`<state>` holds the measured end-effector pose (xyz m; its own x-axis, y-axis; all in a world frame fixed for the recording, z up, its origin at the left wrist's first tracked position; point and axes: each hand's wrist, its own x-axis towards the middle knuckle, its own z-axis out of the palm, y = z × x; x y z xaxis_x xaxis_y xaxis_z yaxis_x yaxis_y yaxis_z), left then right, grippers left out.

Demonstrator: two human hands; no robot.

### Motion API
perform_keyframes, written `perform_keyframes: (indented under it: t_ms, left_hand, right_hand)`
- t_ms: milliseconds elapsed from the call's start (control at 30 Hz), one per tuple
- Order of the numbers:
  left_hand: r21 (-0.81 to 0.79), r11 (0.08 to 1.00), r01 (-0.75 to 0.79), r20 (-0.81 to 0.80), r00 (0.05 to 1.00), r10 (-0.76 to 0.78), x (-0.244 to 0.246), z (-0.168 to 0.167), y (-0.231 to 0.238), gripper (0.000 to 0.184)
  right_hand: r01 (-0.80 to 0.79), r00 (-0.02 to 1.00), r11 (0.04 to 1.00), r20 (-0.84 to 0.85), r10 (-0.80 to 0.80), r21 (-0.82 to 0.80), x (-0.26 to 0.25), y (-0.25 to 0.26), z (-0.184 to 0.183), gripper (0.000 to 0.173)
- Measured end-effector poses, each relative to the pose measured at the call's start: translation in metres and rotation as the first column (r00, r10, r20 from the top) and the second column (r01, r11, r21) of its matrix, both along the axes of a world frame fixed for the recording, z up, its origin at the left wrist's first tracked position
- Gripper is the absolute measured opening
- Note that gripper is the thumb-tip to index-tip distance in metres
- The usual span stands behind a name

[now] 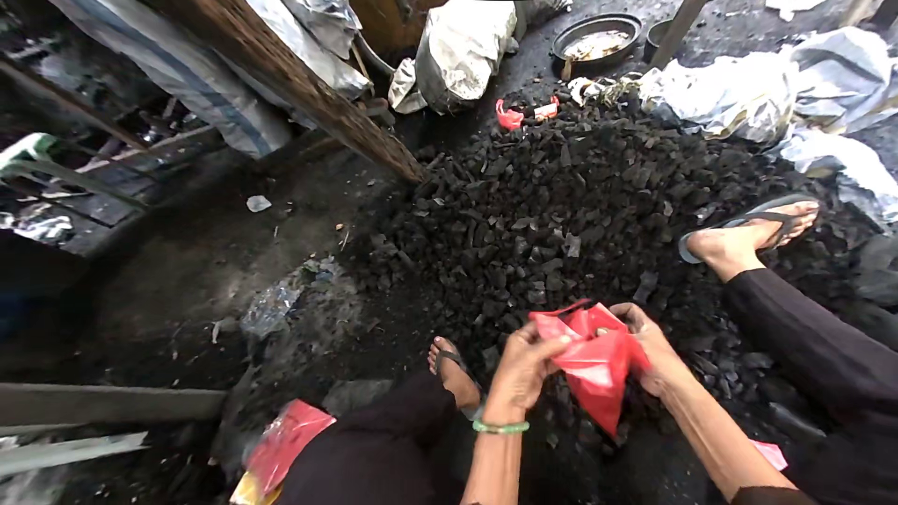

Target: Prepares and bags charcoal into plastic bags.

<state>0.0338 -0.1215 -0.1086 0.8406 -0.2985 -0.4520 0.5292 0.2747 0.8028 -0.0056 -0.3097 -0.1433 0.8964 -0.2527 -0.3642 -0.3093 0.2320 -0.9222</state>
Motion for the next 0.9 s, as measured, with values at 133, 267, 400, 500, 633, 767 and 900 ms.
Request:
perform_keyframes:
  t_ms: [133, 267, 400, 500, 633, 767, 900]
  left_hand:
    - [-0.194, 0.837, -0.512, 0.128, 0.833, 0.539, 0.003, 0.004, 0.058, 0.024]
    - [-0.621, 0.783, -0.011, 0.259, 0.941, 0.219, 0.047, -0.035, 0.106, 0.025]
    - [0.379, 0.905, -0.193, 0.278, 0.957, 0.087, 0.038, -0.002, 0.058, 0.016]
    - [0.569, 0.817, -0.098, 0.292, 0.952, -0.089, 0.035, -0.022, 0.038, 0.023]
    - [0.576, 0.813, -0.085, 0.281, 0.954, -0.099, 0.026, -0.023, 0.014, 0.027]
    - [0.453, 0.89, -0.052, 0.216, 0.975, -0.053, 0.013, -0.026, -0.008, 0.03]
    - [0.351, 0.933, 0.081, 0.143, 0.98, -0.139, 0.006, -0.028, -0.014, 0.03]
  right_hand:
    - [0.015, 0.997, 0.82, -0.053, -0.055, -0.572, 0.001, -0.046, -0.039, 0.039]
    - [0.064, 0.993, 0.882, -0.061, -0.105, -0.467, -0.015, -0.077, -0.073, 0.028]
    - [-0.579, 0.815, 0.54, -0.408, 0.413, -0.611, -0.032, -0.082, -0.046, 0.015]
    - [-0.954, 0.264, -0.031, -0.881, 0.392, -0.299, -0.043, -0.082, -0.023, 0.027]
    - [-0.973, 0.158, -0.124, -0.953, 0.257, -0.195, -0.057, -0.103, -0.03, 0.045]
    - [-0.774, 0.626, 0.398, -0.506, 0.593, -0.492, -0.039, -0.073, -0.02, 0.069]
    - [-0.398, 0.918, 0.905, -0.071, 0.391, -0.153, -0.013, -0.01, -0.016, 0.07]
